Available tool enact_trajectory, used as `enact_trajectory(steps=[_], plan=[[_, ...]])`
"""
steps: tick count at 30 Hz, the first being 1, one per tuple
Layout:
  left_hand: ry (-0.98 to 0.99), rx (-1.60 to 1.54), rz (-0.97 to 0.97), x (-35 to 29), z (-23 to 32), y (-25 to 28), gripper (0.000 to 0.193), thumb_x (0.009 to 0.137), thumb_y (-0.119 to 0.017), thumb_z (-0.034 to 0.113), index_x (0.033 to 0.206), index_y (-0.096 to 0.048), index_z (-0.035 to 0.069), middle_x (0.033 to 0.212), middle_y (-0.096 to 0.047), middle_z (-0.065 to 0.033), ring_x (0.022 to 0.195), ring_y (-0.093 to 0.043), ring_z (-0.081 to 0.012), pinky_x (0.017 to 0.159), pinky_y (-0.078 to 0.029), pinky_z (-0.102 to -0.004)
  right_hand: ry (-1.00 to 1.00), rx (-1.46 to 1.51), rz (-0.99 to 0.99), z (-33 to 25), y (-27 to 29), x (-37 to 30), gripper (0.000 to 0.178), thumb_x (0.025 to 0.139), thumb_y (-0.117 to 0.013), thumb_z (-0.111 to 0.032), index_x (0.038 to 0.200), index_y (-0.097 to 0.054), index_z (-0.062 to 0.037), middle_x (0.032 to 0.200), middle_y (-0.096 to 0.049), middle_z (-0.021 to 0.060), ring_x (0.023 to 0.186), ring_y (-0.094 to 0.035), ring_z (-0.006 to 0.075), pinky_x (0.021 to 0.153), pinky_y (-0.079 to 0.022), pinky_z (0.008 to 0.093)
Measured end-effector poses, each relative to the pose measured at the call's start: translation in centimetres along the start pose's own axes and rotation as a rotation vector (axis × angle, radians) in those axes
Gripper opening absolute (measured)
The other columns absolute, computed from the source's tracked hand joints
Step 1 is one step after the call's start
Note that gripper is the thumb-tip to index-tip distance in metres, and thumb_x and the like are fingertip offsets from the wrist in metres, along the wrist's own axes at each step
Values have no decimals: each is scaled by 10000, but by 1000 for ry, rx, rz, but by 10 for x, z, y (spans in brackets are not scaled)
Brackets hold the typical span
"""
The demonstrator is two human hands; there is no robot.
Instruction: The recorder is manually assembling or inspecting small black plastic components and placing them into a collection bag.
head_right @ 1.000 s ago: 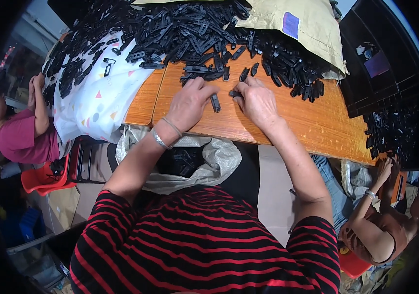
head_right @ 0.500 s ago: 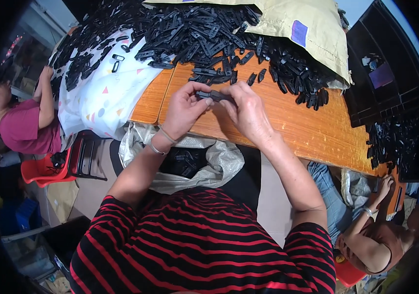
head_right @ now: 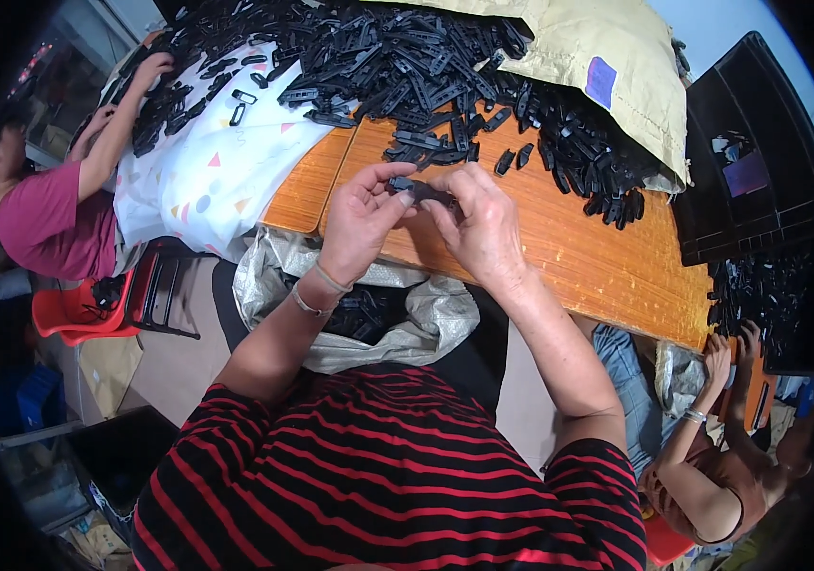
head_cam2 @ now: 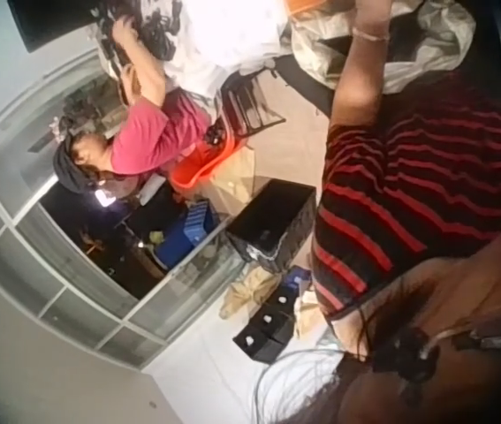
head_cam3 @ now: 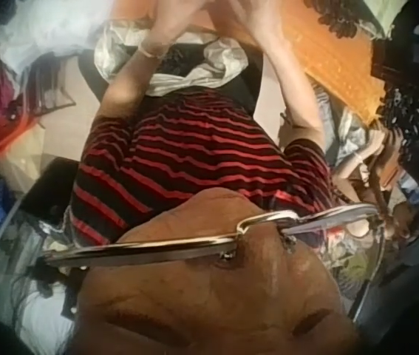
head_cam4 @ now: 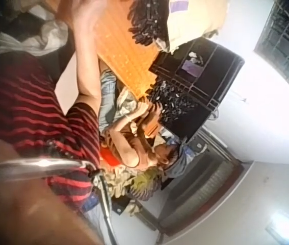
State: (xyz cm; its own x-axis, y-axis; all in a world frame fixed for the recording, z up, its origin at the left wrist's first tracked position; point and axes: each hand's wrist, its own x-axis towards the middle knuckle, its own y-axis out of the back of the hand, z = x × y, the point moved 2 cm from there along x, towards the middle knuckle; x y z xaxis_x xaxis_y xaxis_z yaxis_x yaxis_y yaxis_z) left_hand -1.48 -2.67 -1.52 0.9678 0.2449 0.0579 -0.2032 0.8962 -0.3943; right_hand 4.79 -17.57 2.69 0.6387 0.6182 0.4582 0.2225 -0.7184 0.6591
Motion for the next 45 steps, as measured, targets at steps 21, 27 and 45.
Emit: enact_trajectory(steps=[21, 27, 45], plan=[[-737, 738, -47, -16, 50, -11, 294, 752, -656, -46, 1036, -606, 7, 927, -627, -131, 818, -650, -273, 727, -520, -328, -130, 373, -81, -3, -1, 10, 280, 732, -798, 0, 947, -618, -8, 827, -597, -15, 778, -554, 50, 693, -485, 221], [-265, 312, -8, -19, 41, -8, 155, 867, -615, -14, 1022, -614, -14, 933, -643, -66, 795, -628, -105, 710, -519, -259, -370, 354, -230, 0, -8, 7, 241, 773, -778, -22, 943, -609, 0, 826, -595, -13, 760, -558, 57, 679, -490, 237], [-741, 1240, -54, 26, 23, 13, 170, 774, -686, 55, 940, -655, 32, 1006, -605, -102, 955, -571, -289, 772, -481, -376, -146, -359, -41, 75, 2, 33, 234, 796, -740, -182, 904, -635, -4, 845, -626, 174, 779, -630, 369, 689, -501, 441]])
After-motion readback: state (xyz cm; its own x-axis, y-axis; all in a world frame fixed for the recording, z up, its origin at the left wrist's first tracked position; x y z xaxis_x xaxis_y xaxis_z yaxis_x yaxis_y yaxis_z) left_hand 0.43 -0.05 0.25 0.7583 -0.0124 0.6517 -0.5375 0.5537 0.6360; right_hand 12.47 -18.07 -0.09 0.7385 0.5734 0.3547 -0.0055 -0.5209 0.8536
